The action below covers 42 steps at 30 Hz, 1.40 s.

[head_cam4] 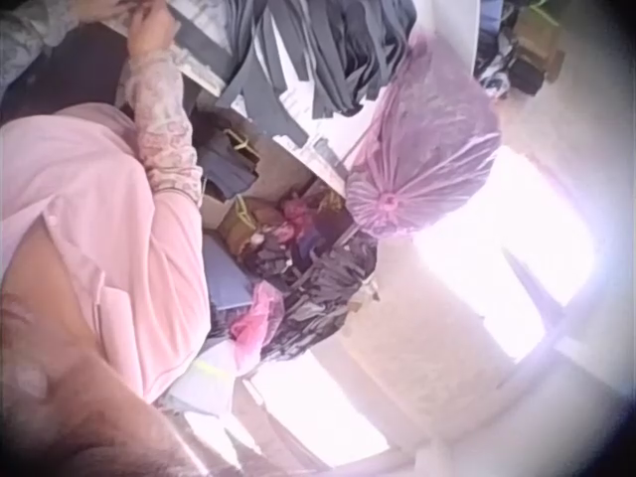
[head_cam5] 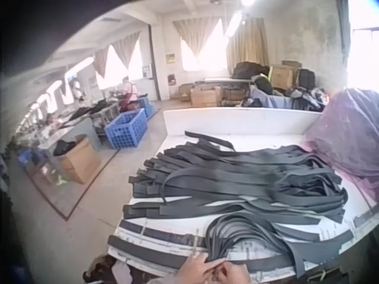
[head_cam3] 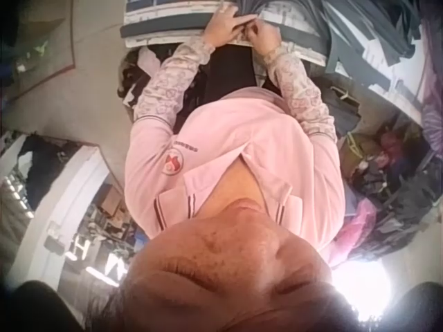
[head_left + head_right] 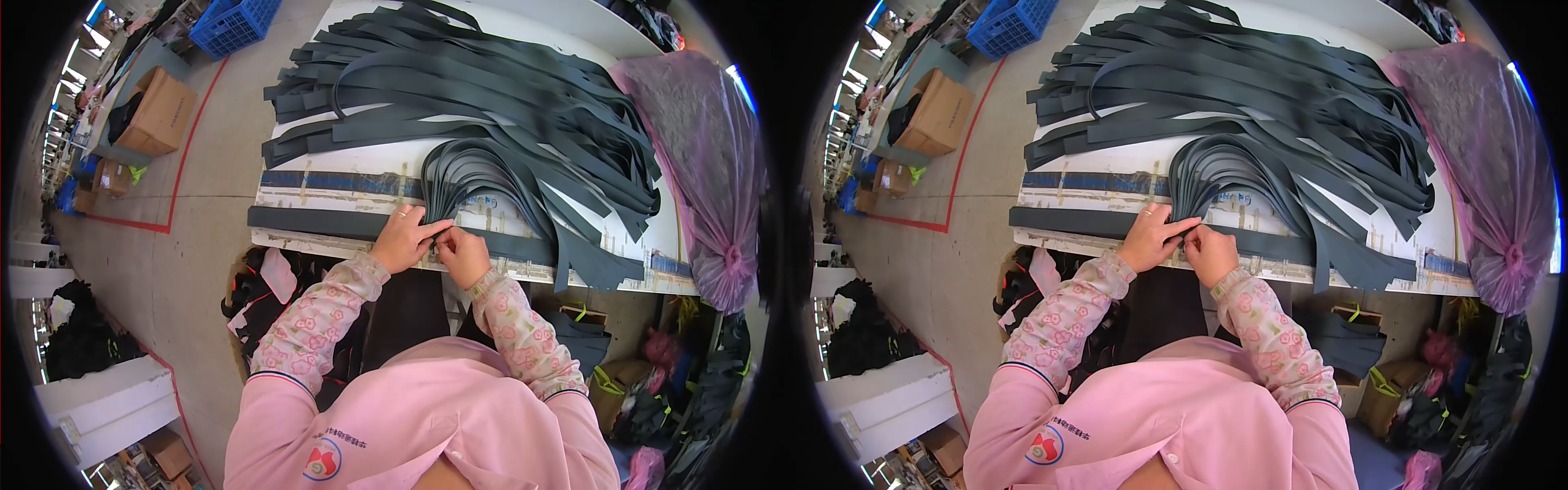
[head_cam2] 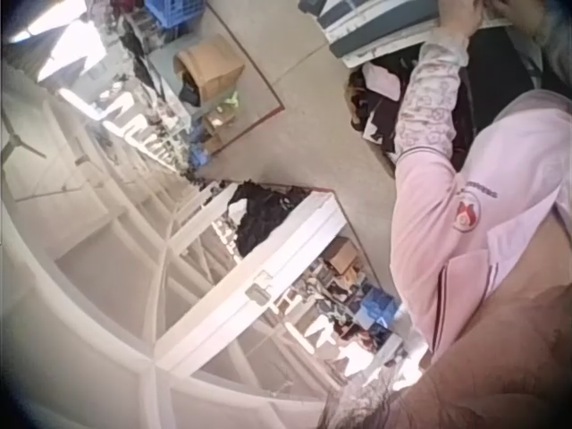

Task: Organizing and stacking a bundle of black fabric straps on a workbench.

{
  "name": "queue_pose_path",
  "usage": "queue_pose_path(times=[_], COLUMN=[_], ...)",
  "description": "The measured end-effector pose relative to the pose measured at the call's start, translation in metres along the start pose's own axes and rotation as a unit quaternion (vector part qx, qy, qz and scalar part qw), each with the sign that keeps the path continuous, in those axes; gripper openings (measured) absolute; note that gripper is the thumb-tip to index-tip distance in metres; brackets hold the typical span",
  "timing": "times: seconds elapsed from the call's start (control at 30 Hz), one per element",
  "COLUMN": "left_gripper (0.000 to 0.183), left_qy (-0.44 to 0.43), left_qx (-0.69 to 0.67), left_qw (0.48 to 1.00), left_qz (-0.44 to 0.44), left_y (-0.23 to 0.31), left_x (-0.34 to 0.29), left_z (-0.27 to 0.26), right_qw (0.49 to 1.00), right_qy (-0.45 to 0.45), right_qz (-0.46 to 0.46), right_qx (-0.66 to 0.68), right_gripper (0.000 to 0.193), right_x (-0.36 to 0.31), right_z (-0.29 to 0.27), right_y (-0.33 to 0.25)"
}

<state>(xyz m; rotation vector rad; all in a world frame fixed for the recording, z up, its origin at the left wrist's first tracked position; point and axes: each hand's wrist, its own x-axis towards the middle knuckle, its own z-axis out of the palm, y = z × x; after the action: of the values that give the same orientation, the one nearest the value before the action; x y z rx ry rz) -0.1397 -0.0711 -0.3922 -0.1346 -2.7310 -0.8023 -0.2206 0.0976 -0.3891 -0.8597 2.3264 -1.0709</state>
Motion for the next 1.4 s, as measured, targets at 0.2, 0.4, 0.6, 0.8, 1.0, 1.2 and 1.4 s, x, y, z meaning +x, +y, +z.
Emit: queue_pose_path(times=[0.2,0.4,0.6,0.8,1.0,1.2,1.4], left_gripper=[0.056,0.055,0.053,0.054,0.053,0.052,0.05], left_qy=[-0.013,-0.02,-0.019,-0.015,-0.006,-0.013,-0.012], left_qx=[0.002,0.01,0.03,0.022,0.024,0.019,0.018], left_qw=[1.0,1.0,0.999,1.0,1.0,1.0,1.0], left_qz=[0.002,-0.003,-0.008,0.001,0.008,-0.002,0.0], left_y=[0.003,0.005,0.005,0.006,0.006,0.006,0.006], left_x=[0.002,0.001,0.001,0.003,0.003,0.002,0.004], left_z=[-0.001,-0.005,-0.002,-0.002,-0.001,-0.002,-0.001], right_qw=[0.97,0.973,0.989,0.992,0.992,0.991,0.984], right_qy=[0.049,0.12,0.122,0.104,0.109,0.113,0.093], right_qz=[0.102,0.123,0.075,0.072,0.07,0.055,0.105], right_qx=[0.217,0.156,0.042,0.0,-0.014,-0.04,0.109], right_gripper=[0.01,0.008,0.01,0.009,0.009,0.008,0.008], right_x=[-0.021,-0.052,-0.062,-0.064,-0.061,-0.06,-0.059], right_z=[-0.07,-0.134,-0.141,-0.14,-0.137,-0.133,-0.146], right_y=[0.046,0.103,0.102,0.094,0.092,0.091,0.104])
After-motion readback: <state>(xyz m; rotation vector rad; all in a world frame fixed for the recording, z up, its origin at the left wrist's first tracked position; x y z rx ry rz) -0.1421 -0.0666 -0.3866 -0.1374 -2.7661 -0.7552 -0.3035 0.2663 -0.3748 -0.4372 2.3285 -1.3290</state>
